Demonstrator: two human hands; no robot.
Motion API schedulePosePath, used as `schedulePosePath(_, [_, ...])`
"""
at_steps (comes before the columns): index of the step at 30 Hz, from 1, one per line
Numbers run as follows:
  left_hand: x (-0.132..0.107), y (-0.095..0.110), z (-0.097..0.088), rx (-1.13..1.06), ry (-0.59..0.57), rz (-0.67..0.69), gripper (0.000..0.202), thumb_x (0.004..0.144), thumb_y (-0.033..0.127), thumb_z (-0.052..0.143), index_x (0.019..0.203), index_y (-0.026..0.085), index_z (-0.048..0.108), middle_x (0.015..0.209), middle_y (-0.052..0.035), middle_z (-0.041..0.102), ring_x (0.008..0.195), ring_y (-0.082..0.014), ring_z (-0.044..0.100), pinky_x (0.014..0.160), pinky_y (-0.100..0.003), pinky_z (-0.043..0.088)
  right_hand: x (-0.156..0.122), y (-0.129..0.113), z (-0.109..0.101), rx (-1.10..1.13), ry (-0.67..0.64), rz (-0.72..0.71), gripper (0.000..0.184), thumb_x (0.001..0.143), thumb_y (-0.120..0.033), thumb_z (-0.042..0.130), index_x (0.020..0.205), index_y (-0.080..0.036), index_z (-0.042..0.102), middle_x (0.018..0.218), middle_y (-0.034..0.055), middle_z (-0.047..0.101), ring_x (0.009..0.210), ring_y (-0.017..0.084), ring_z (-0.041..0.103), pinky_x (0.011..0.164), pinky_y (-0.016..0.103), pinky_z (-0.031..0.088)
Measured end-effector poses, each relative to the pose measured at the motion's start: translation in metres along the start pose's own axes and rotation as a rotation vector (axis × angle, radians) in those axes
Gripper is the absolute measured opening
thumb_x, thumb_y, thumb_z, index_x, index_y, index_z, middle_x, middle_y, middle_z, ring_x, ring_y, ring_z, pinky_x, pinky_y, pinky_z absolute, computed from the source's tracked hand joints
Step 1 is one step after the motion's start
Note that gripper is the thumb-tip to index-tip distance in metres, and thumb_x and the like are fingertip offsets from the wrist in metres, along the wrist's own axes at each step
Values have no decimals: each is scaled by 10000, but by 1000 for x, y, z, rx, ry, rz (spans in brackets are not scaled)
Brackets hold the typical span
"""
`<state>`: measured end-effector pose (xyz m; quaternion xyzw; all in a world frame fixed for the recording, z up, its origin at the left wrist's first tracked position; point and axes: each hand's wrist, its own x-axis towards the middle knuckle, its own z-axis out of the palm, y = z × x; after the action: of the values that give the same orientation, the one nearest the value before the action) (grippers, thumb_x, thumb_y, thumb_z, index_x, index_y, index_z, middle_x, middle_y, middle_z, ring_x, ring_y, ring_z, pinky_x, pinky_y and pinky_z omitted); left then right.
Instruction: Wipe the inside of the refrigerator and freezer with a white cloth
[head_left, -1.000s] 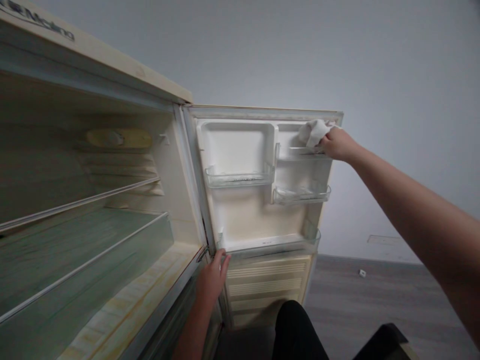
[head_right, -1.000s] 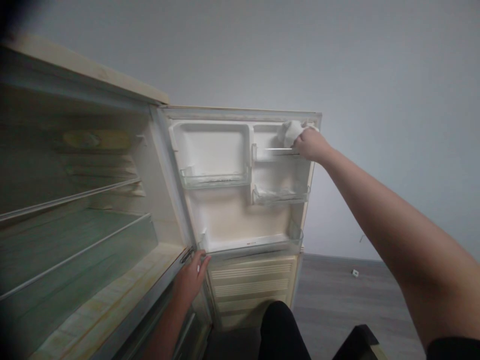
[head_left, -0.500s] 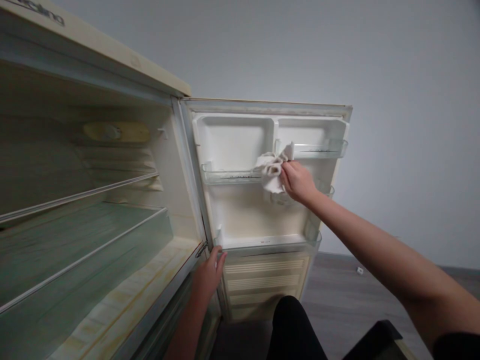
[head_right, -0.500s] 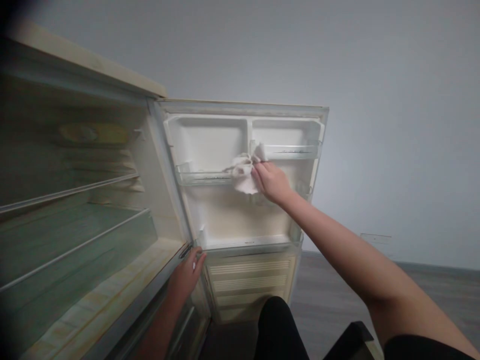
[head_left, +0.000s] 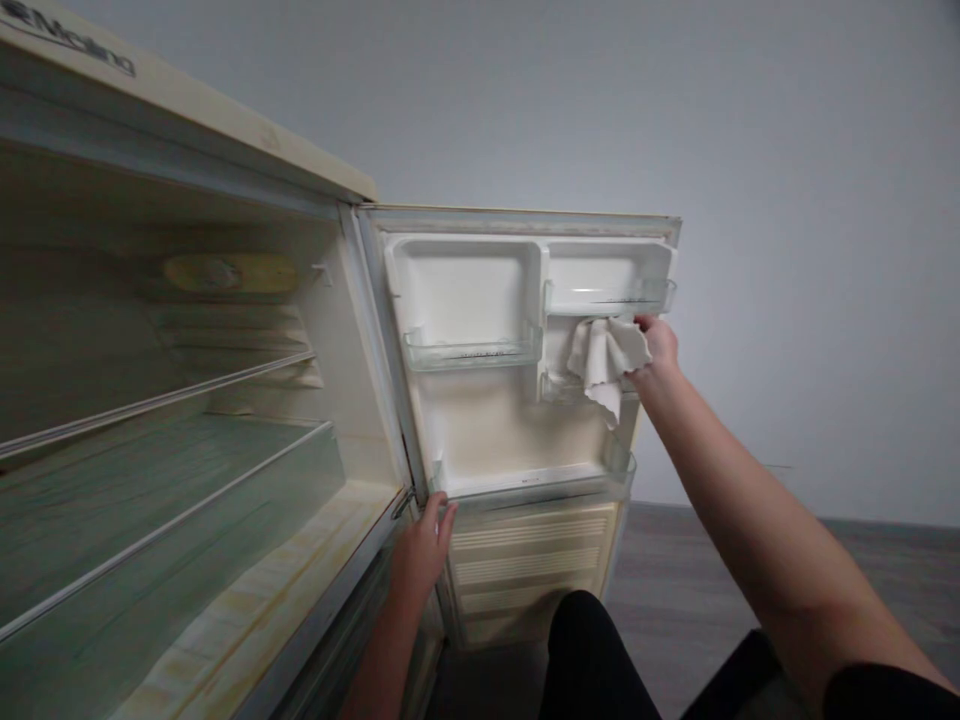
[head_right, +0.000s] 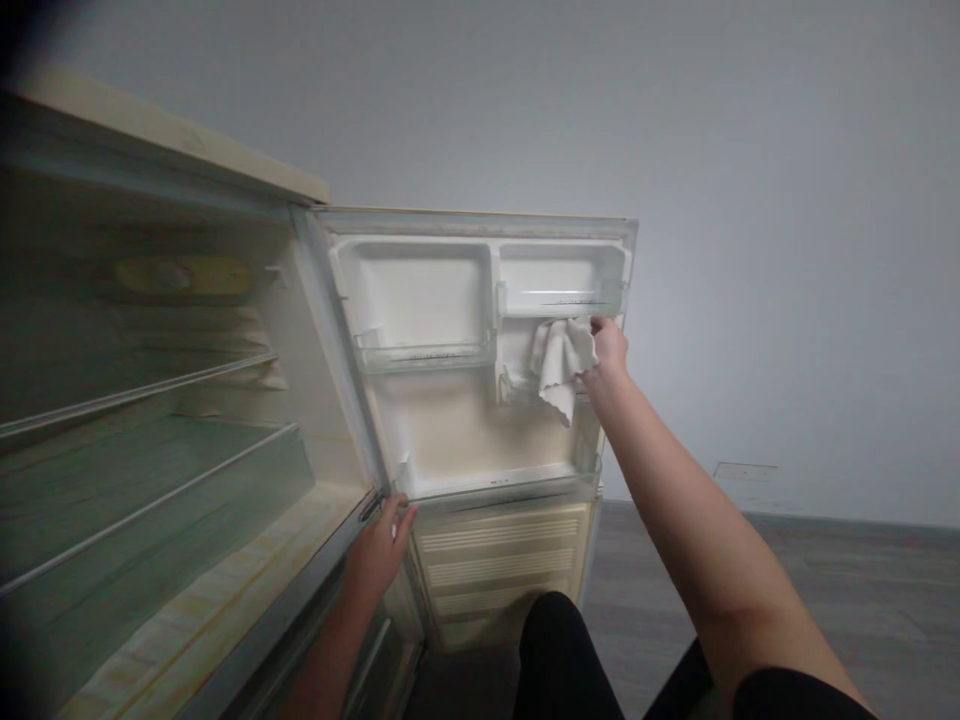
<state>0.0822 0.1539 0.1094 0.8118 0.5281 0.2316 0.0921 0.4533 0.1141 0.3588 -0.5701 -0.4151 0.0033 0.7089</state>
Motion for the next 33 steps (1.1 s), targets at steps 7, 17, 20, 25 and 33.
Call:
schedulePosePath(7, [0,1,-1,-26,12,-16,317,1041,374,398,1253,222,577,868,-47,734,774,-179,708,601,-227,360,-32,-5,19,-169,-284,-174,339,829,-427,518,1027,-188,656,1127,88,705,1081,241,627,1021,395,469])
schedulePosePath(17, [1,-2,3,-18,26,-23,343,1040,379,392,1265,210,588,859,-58,731,766,-195,708,601,-250,357,-46,-23,-4,-703,-1023,-358,513,1005,-496,346,1296,-211,657,1385,89,617,1290,280,563,1131,434,393])
schedulePosePath(20, [1,-2,3,-11,25,-31,356,1040,385,390,1279,208,585,863,-64,728,775,-196,707,621,-249,374,-41,-22,-22,-819,-1042,-415,566,1022,-532,276,1333,-227,638,1315,95,662,1183,287,631,1035,424,456])
schedulePosePath(25, [-1,1,-2,13,9,-68,380,1038,404,393,1301,203,580,911,-85,733,799,-210,709,636,-253,384,-19,-21,-45,-1066,-1010,-496,469,1022,-427,341,1178,-183,710,1112,112,740,975,251,688,839,321,483])
schedulePosePath(33, [1,3,-2,-9,13,-55,366,1038,399,396,1286,204,582,807,-52,706,742,-192,693,599,-238,346,3,-20,-65,-1017,-1011,-529,351,893,-365,580,1148,-153,696,1092,132,720,926,247,663,805,325,477])
